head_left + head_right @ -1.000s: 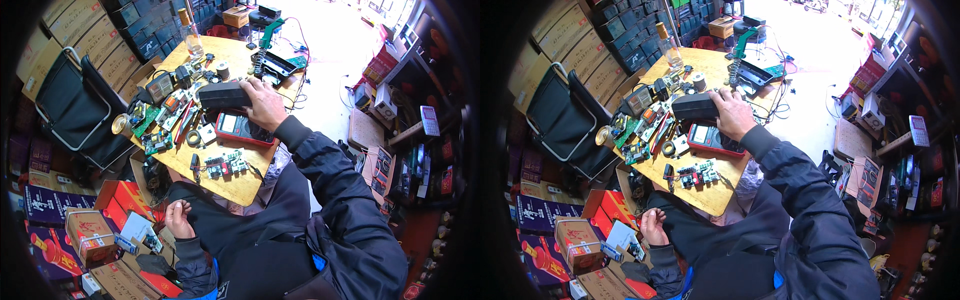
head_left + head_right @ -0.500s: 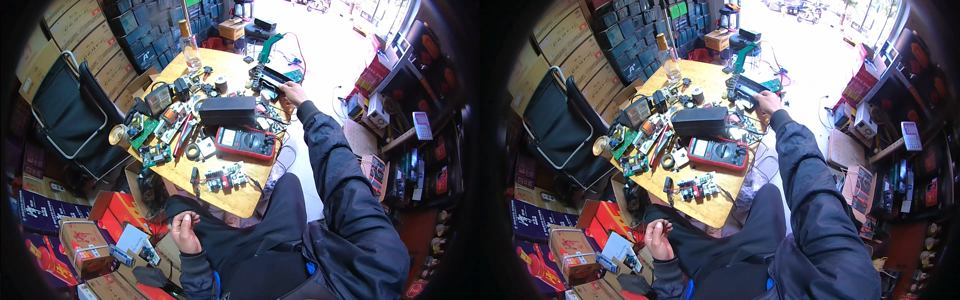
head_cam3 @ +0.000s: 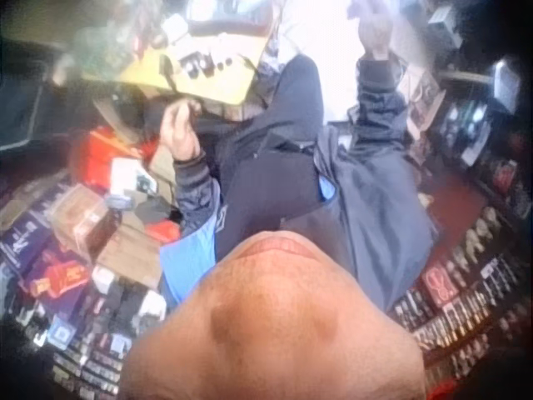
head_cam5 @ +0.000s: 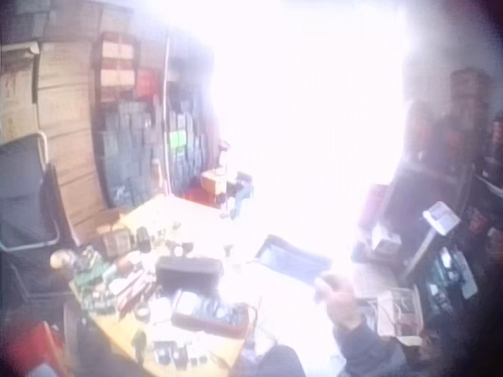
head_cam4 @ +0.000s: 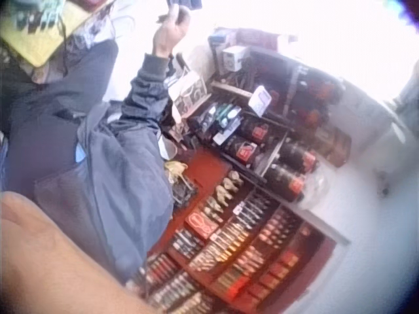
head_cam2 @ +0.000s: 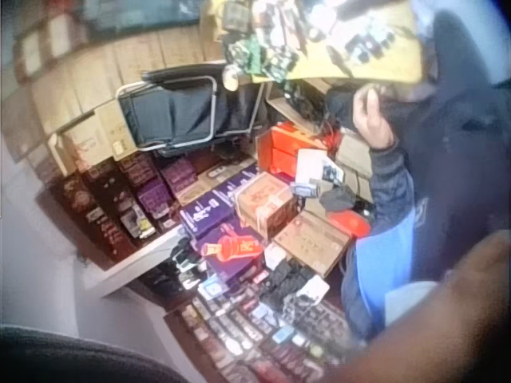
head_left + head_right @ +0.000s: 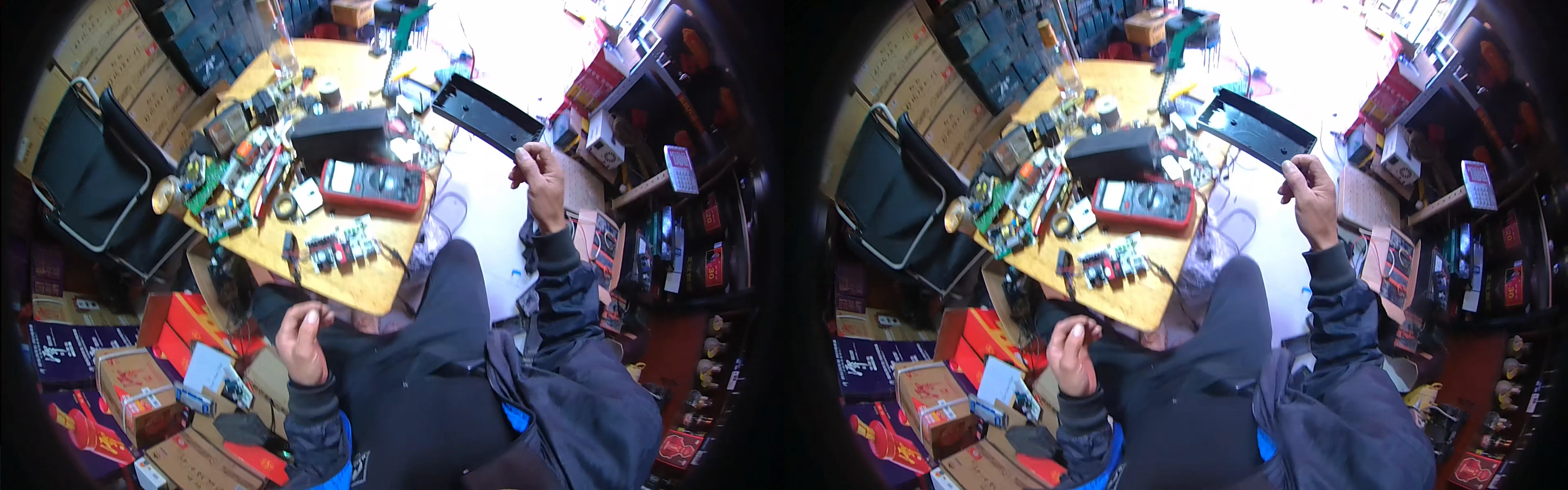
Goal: The person disassembles a black electronic device by removing the back cover and separating the internal circuit board from the housing. They then pick up another similar device and repeat the disassembly process.
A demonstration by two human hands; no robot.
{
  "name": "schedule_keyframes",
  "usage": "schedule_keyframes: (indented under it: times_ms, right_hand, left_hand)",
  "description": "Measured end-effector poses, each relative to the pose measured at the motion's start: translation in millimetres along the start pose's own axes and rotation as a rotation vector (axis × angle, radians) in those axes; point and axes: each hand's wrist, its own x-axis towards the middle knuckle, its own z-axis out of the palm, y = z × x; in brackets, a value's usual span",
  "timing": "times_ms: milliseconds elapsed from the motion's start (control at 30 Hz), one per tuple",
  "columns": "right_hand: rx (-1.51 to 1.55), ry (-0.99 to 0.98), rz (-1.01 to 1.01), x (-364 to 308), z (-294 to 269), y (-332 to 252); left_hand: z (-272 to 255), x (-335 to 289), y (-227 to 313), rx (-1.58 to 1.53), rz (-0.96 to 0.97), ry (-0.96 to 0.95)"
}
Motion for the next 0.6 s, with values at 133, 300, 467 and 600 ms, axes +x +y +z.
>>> schedule_keyframes:
  times_ms: [133,300,467,600]
  right_hand:
    - [0.138,-0.244,0.076,-81.8,4.0,-27.8]
    - [0.376,-0.530,0.333,-157.0,48.6,-31.5]
    - [0.355,-0.662,0.414,-179.8,67.9,-25.1]
    - [0.308,-0.787,0.442,-182.3,66.5,-22.8]
  left_hand:
    - [25.5,-5.2,2.1,0.046,-0.090,-0.173]
    - [34.5,-10.4,-5.7,-0.253,-0.255,-0.249]
    - [5.2,-21.9,-11.4,-0.279,-0.310,-0.170]
    - [-17.0,-35.2,-19.9,-0.329,-0.353,-0.149]
